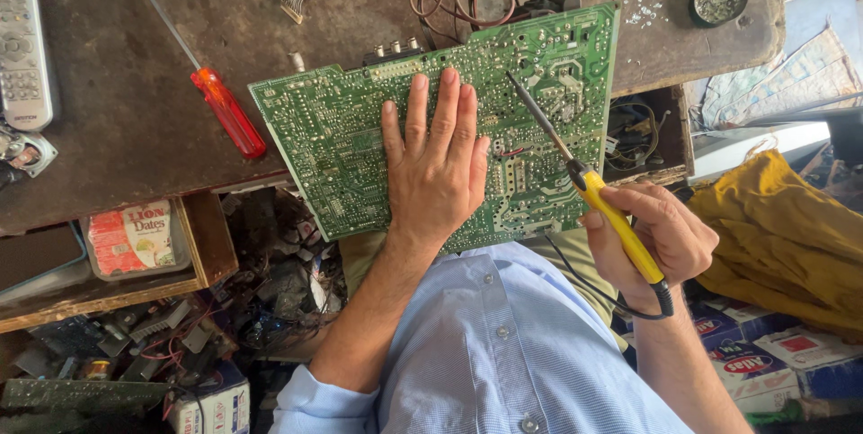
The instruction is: The person uses a soldering iron to reflow solder joints on a green circuit board. The left hand stabilizes the board while the right hand moves the iron across multiple connection points. The board remains on the work surface throughout the clip.
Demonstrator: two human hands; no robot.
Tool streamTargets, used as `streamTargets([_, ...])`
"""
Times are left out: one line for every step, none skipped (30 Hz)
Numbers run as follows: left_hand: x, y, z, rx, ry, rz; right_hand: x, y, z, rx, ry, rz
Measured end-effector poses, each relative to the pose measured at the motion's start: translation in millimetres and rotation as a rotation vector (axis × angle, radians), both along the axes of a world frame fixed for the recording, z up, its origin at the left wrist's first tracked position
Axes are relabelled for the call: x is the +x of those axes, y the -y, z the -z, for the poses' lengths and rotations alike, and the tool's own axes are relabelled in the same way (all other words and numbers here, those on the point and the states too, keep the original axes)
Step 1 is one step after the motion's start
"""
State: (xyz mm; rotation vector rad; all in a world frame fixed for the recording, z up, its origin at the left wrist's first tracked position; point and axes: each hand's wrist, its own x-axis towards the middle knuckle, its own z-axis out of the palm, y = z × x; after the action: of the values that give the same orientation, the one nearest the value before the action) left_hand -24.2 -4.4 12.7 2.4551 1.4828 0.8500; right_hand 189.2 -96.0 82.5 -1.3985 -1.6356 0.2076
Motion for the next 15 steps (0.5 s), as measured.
streamTargets([-0.2, 0.0, -0.2, 0.001, 0.002, 0.001, -0.2, -0.1, -0.1, -0.004, 0.000, 0.004])
streamTargets([-0.3, -0.1, -0.3, 0.002, 0.003, 0.001, -0.5, -0.4, -0.3, -0.006, 0.000, 0.005])
streamTargets([-0.4, -0.2, -0.4, 0.001, 0.005, 0.001, -1.0, -0.3, -1.0, -0.009, -0.001, 0.006])
streamTargets([-0.4, -0.2, -0.6, -0.001, 0.006, 0.002, -1.5, 0.2, -2.1, -0.014, -0.001, 0.008])
streamTargets([-0.6, -0.3, -0.7, -0.002, 0.005, 0.003, -2.2, 0.4, -3.4, -0.023, 0.007, 0.021])
streamTargets([-0.7, -0.3, -0.9, -0.002, 0.004, 0.003, -3.1, 0.6, -4.9, -0.032, 0.015, 0.034])
streamTargets([-0.8, -0.3, -1.2, -0.003, 0.003, 0.003, -4.2, 1.1, -6.9, -0.042, 0.022, 0.046])
streamTargets([-0.9, -0.3, -1.4, -0.005, 0.000, 0.003, -5.3, 2.1, -9.4, -0.056, 0.024, 0.049])
streamTargets([-0.8, -0.3, -1.6, -0.007, -0.002, 0.003, -6.3, 2.9, -12.1, -0.068, 0.026, 0.052])
streamTargets([-0.7, -0.4, -1.7, -0.007, -0.004, 0.003, -7.5, 3.4, -14.8, -0.080, 0.029, 0.056])
streamTargets([-0.8, -0.5, -1.7, -0.008, -0.006, 0.003, -8.9, 3.9, -17.3, -0.085, 0.034, 0.056])
streamTargets([-0.8, -0.6, -1.6, -0.009, -0.008, 0.003, -10.6, 4.2, -19.5, -0.090, 0.038, 0.056])
streamTargets([-0.9, -0.5, -1.4, -0.010, -0.010, 0.002, -12.1, 4.3, -21.6, -0.095, 0.043, 0.056])
streamTargets([-0.9, -0.3, -1.1, -0.012, -0.009, 0.002, -13.6, 4.2, -23.5, -0.100, 0.043, 0.053])
streamTargets([-0.9, -0.1, -0.6, -0.013, -0.009, 0.001, -14.9, 4.1, -25.4, -0.106, 0.043, 0.050])
